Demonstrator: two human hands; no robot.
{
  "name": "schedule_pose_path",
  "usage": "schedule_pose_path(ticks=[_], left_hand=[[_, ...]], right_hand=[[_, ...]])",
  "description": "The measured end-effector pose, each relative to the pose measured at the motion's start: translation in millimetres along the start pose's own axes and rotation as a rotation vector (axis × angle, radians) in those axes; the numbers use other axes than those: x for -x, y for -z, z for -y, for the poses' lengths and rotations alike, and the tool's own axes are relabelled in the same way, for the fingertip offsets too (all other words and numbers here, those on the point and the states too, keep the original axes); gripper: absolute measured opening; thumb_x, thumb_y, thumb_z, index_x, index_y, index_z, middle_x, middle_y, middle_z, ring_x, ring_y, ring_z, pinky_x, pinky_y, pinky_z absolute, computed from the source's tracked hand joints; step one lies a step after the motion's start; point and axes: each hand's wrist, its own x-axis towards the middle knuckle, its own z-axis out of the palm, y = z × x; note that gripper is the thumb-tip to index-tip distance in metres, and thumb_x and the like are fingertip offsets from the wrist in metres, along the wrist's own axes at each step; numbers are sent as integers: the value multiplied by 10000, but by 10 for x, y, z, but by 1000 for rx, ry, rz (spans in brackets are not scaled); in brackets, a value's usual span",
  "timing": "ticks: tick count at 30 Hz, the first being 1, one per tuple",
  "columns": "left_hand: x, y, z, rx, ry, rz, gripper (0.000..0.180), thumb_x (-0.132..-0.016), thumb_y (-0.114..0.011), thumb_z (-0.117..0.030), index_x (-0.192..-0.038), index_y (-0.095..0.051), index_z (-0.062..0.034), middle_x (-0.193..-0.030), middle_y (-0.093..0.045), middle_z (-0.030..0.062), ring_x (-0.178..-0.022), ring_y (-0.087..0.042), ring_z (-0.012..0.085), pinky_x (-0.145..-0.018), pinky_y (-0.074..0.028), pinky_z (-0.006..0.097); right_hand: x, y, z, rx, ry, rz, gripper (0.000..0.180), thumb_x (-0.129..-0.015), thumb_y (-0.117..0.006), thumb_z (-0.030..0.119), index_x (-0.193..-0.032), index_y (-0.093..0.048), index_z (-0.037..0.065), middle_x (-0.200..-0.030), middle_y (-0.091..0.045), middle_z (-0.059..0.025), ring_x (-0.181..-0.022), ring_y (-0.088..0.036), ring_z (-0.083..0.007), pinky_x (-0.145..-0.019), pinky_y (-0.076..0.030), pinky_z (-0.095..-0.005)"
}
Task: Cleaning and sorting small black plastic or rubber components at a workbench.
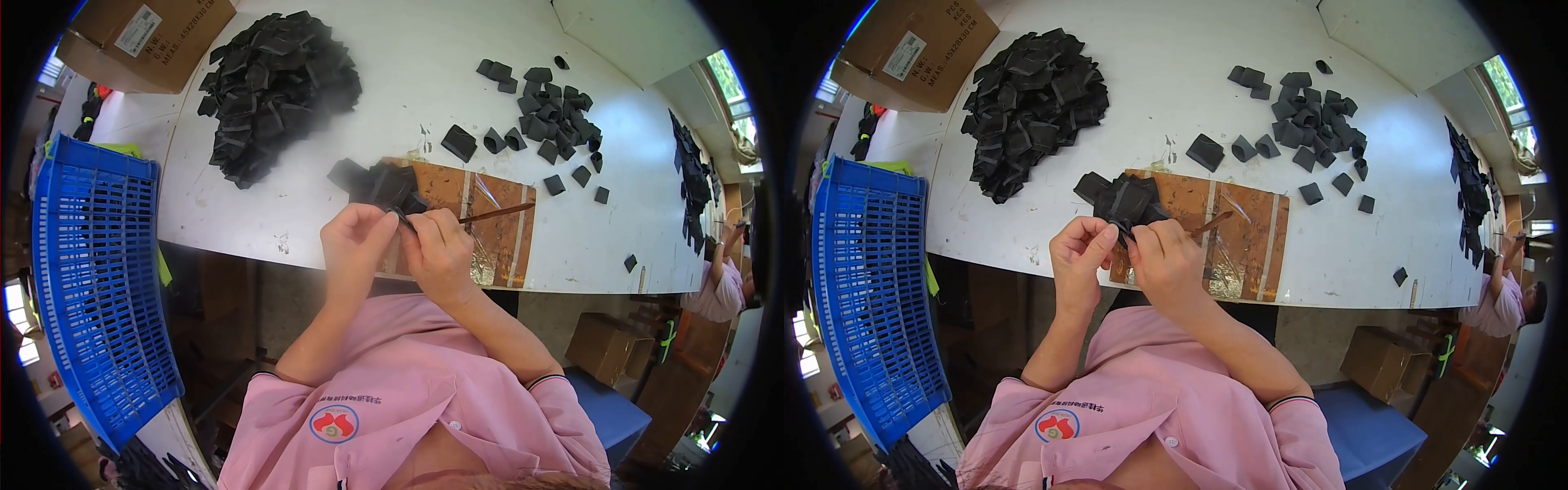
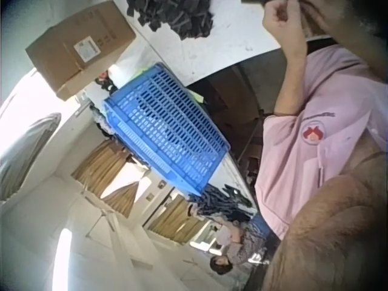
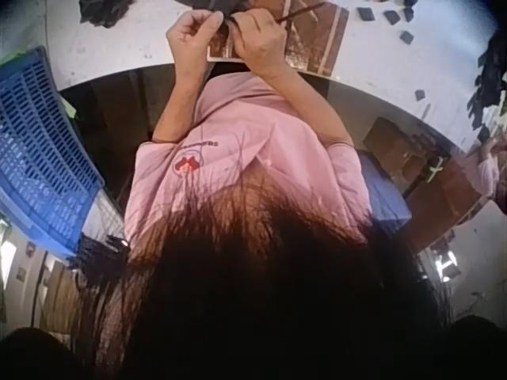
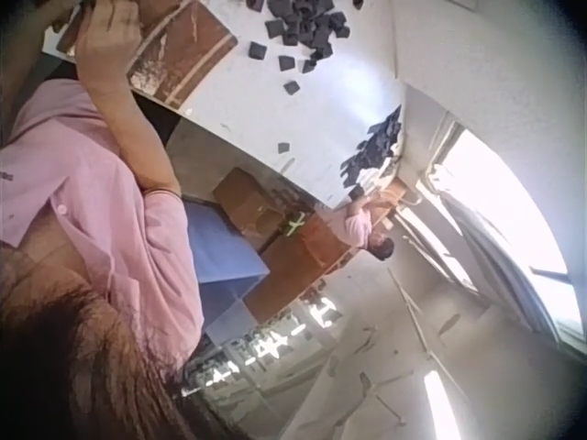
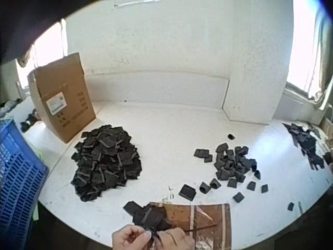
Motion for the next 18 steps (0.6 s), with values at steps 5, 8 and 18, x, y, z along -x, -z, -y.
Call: schedule_pose_path(ticks=[5,8,18], left_hand=[[-60,59,37,12,69,-9,85,-754,-620,-72,-742,-570,-4,-613,-536,-5,-480,-447,33,-425,-338,164],[-88,99,35,-46,65,-52,69,-760,-611,-58,-745,-575,-1,-615,-538,-11,-484,-443,30,-426,-337,164],[-49,238,-53,-175,-96,103,80,-809,-583,-76,-778,-560,-6,-639,-522,-22,-541,-437,23,-473,-344,153]], right_hand=[[-38,9,10,51,41,71,177,-651,-633,56,-797,-539,22,-714,-479,-82,-631,-508,-251,-518,-423,-337],[-109,-3,-1,-193,-277,219,183,-673,-640,79,-814,-547,8,-734,-504,-96,-653,-518,-281,-546,-433,-347],[-289,60,144,-424,-299,268,171,-704,-639,72,-850,-575,10,-784,-492,-105,-674,-518,-232,-561,-428,-307]])
